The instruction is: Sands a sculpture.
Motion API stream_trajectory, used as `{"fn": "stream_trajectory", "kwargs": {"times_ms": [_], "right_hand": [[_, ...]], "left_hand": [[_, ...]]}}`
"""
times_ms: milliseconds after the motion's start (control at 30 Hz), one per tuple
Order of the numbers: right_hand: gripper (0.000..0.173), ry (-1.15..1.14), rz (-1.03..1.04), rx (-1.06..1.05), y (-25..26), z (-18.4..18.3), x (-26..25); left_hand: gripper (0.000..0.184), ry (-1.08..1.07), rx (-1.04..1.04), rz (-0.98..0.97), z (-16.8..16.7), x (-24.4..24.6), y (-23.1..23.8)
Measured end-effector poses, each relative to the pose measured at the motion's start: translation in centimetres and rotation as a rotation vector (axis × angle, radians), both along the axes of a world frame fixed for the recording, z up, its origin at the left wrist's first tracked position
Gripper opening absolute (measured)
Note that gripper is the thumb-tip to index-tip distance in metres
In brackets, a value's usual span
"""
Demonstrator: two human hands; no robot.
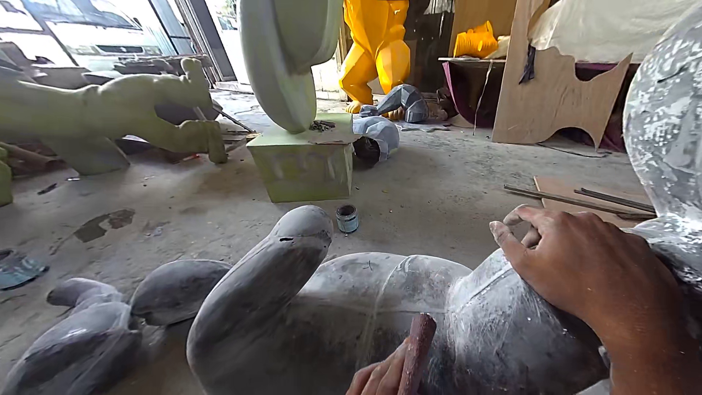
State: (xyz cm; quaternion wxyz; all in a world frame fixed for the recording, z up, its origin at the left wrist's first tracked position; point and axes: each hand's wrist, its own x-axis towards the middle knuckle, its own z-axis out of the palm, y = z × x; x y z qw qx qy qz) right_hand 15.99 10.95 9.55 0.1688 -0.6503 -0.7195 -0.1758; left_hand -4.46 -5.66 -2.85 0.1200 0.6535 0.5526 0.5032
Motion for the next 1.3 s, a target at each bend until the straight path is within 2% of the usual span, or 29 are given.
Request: {"fn": "stream_trajectory", "kwargs": {"times_ms": [133,233,367,467,567,667,833,1000,1133,1300], "right_hand": [[0.051,0.011,0.013,-0.021,-0.2,0.1,0.1],[0.048,0.006,-0.007,-0.039,-0.1,0.4,-0.1],[0.044,0.008,0.013,-0.016,0.0,0.4,-0.2],[0.044,0.002,0.013,-0.001,0.0,0.2,-0.1],[0.041,0.006,0.0,-0.004,-0.1,0.4,-0.3],[0.037,0.013,-0.017,-0.021,-0.1,0.6,-0.5],[0.035,0.008,-0.026,-0.034,-0.2,0.7,-0.6],[0.034,0.012,-0.036,-0.055,-0.3,0.8,-0.7],[0.036,0.019,-0.051,-0.06,-0.6,0.9,-0.8],[0.035,0.032,-0.054,-0.064,-1.1,0.9,-0.8]], "left_hand": [[0.038,0.017,-0.001,-0.012,0.3,0.1,0.9],[0.042,0.114,-0.023,0.0,0.4,0.1,1.9],[0.044,0.24,-0.087,-0.079,0.9,-1.1,3.0],[0.037,0.324,-0.198,-0.097,2.3,-1.7,3.9],[0.038,0.364,-0.254,-0.107,3.1,-1.4,4.7],[0.035,0.355,-0.227,-0.107,2.8,-1.4,5.3],[0.056,0.242,-0.218,-0.134,2.1,-1.8,5.9],[0.046,0.263,-0.332,-0.161,2.8,-0.8,6.4],[0.026,0.228,-0.183,-0.158,2.4,-0.5,7.3],[0.025,0.385,-0.187,-0.199,2.7,-0.8,8.0]]}}
